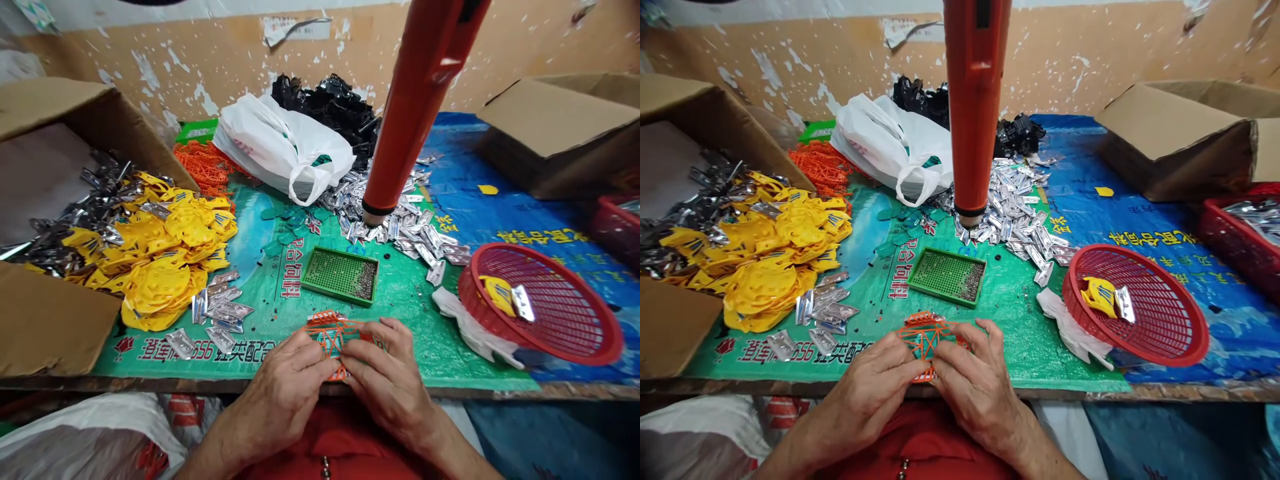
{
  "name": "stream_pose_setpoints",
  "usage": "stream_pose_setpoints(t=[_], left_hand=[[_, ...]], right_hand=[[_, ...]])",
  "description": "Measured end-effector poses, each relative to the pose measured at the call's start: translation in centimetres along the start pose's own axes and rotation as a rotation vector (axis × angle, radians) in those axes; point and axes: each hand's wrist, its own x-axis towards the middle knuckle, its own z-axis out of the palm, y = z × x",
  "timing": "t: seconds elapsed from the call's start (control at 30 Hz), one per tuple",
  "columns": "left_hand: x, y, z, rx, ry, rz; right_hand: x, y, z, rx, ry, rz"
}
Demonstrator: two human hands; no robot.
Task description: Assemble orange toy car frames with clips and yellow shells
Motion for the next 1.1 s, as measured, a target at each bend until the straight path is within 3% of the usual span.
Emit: stream_pose_setpoints(t=[0.2, 0.37, 0.53, 0.83, 0.9, 0.97, 1.1], left_hand=[[0.8, 0.6, -1.1, -0.203, -0.094, -0.165], [2.4, 0.4, -3.1, -0.596, -0.252, -0.438], [2.8, -0.4, -4.1, -0.868, -0.348, -0.745], [1.5, -2.1, -2.6, -1.031, -0.270, -0.832], [1.3, -2.2, -2.3, -1.028, -0.211, -0.860], [1.1, -2.2, -2.2, -1.002, -0.142, -0.880], [0.6, -2.1, -2.3, -1.007, -0.023, -0.928]], right_hand=[[1.1, 0.2, -1.0, 0.170, -0.212, 0.037], [3.0, 1.4, -1.2, 0.363, -0.416, 0.102], [5.2, 2.2, -0.9, 0.544, -0.512, 0.200], [5.7, 2.2, 1.0, 0.561, -0.612, 0.250], [5.8, 1.8, 1.0, 0.502, -0.577, 0.243], [6.2, 1.7, 0.4, 0.397, -0.428, 0.229], [8.9, 3.6, -3.2, 0.103, 0.156, 0.304]])
